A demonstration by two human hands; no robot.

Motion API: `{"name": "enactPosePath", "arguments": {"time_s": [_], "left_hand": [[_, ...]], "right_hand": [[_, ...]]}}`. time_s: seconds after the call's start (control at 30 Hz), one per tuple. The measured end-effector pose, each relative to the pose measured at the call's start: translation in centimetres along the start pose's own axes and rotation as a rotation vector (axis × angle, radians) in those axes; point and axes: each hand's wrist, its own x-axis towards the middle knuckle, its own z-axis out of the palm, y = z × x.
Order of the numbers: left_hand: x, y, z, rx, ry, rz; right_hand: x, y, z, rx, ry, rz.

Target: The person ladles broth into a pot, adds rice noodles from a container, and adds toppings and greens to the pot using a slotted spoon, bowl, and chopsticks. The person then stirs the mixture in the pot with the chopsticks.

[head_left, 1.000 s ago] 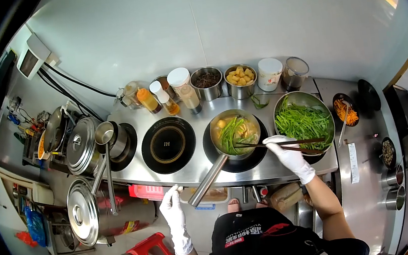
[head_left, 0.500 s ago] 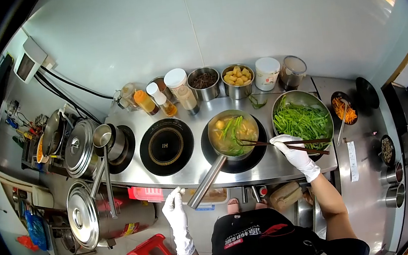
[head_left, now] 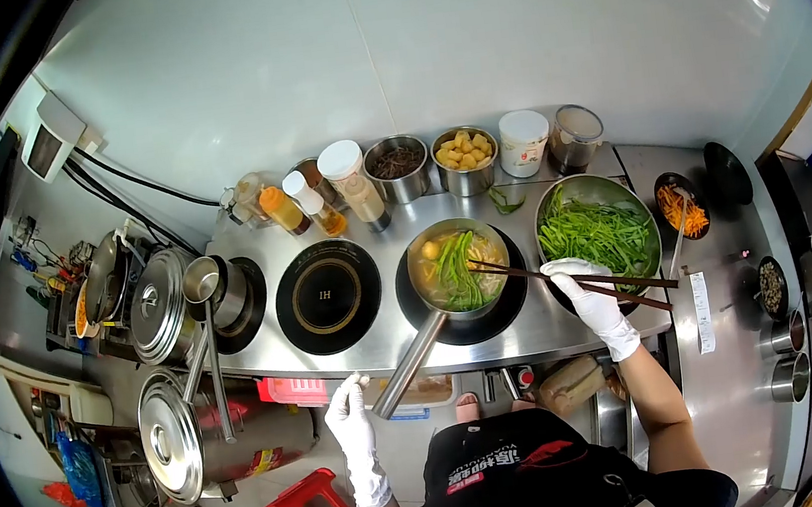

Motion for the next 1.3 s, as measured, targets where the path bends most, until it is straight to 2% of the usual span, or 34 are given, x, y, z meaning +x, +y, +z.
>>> {"name": "enactPosePath", "arguments": {"time_s": [0.07, 0.13, 0.3, 0.4, 0.47, 0.5, 0.6, 0.7, 0.83, 0.97, 1.07, 1.23, 1.3], "left_hand": [[0.0, -0.7, 0.0, -0.010, -0.002, -0.016], [0.0, -0.6, 0.0, -0.002, -0.001, -0.019], [0.1, -0.5, 0.2, -0.011, 0.016, -0.020], [0.1, -0.7, 0.1, -0.010, 0.023, -0.005], [0.0, -0.6, 0.2, -0.001, 0.020, -0.022], [0.0, -0.5, 0.3, 0.003, 0.018, -0.030], [0.1, -0.6, 0.3, -0.002, 0.011, -0.034], [0.5, -0.8, 0.2, 0.002, 0.008, -0.012], [0.7, -0.6, 0.3, 0.016, 0.000, -0.027], [0.8, -0.3, 0.8, 0.039, -0.025, -0.014], [1.0, -0.1, 1.0, 0.008, -0.024, -0.018], [0.9, -0.2, 0.7, -0.016, -0.008, -0.020], [0.9, -0.3, 0.4, 0.014, -0.006, -0.001]], "right_hand": [[-0.4, 1.2, 1.3, 0.062, -0.004, -0.027], [-0.8, 2.3, 2.5, 0.079, -0.092, 0.034], [-0.9, 2.3, 1.2, 0.002, 0.037, -0.016], [-1.1, 2.1, 0.7, -0.015, -0.012, 0.025], [-1.9, 3.8, 2.1, 0.096, -0.036, 0.323], [-1.7, 2.6, 2.7, -0.006, -0.060, 0.060], [-1.5, 0.8, 3.0, 0.000, -0.127, 0.127], [-0.8, 0.9, 1.5, 0.091, 0.005, -0.022], [0.4, 0.8, 0.9, 0.025, 0.041, 0.020], [0.0, 3.3, 2.8, -0.035, -0.099, 0.057], [-1.2, 3.1, 2.9, -0.011, -0.109, 0.140], [-0.6, -0.3, -0.5, -0.019, 0.043, 0.010], [-0.5, -2.6, -1.9, -0.030, 0.082, 0.092]]}}
